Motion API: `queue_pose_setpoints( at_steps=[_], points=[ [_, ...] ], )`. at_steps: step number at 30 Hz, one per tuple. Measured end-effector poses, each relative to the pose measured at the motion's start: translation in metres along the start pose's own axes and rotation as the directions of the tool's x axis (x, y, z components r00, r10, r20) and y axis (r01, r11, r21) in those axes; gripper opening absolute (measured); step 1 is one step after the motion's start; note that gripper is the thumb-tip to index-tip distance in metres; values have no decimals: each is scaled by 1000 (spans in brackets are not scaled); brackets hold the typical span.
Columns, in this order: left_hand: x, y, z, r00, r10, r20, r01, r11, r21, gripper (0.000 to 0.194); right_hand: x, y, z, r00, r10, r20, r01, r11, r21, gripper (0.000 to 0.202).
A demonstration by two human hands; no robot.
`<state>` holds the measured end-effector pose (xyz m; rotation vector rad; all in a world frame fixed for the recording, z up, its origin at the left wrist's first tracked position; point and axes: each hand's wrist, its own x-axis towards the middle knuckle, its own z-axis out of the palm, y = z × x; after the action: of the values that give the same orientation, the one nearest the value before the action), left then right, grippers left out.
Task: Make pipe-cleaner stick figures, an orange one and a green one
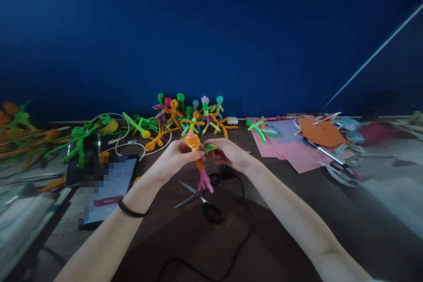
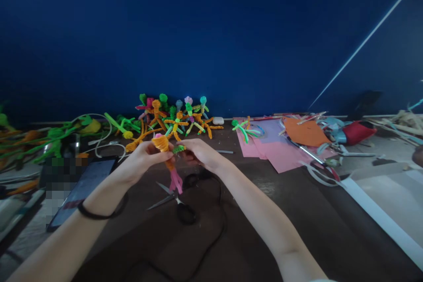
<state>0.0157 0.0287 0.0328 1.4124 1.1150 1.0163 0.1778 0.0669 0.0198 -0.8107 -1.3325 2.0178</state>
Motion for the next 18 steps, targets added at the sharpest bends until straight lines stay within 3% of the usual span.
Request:
queue_pose_setpoints(
  at_steps=[4, 8, 13, 18],
  points=[
    [2, -1, 0, 996, 31, -86, -37, 998, -60, 14, 2, 5, 0, 996, -76, 36, 78, 995, -66, 16],
    [5, -4, 1, 985, 34, -169, -46, 997, -69, 14, 2, 5, 4, 985, -166, -50, 151, 963, -225, 18],
    [5, -3, 1, 958, 78, -277, -47, 992, 115, 16, 1, 6, 7, 979, -201, -40, 170, 904, -392, 19],
    [6, -2, -2, 941, 141, -309, -38, 948, 317, 18, -3, 5, 8, 968, -250, 19, 218, 801, -558, 21]
  ],
)
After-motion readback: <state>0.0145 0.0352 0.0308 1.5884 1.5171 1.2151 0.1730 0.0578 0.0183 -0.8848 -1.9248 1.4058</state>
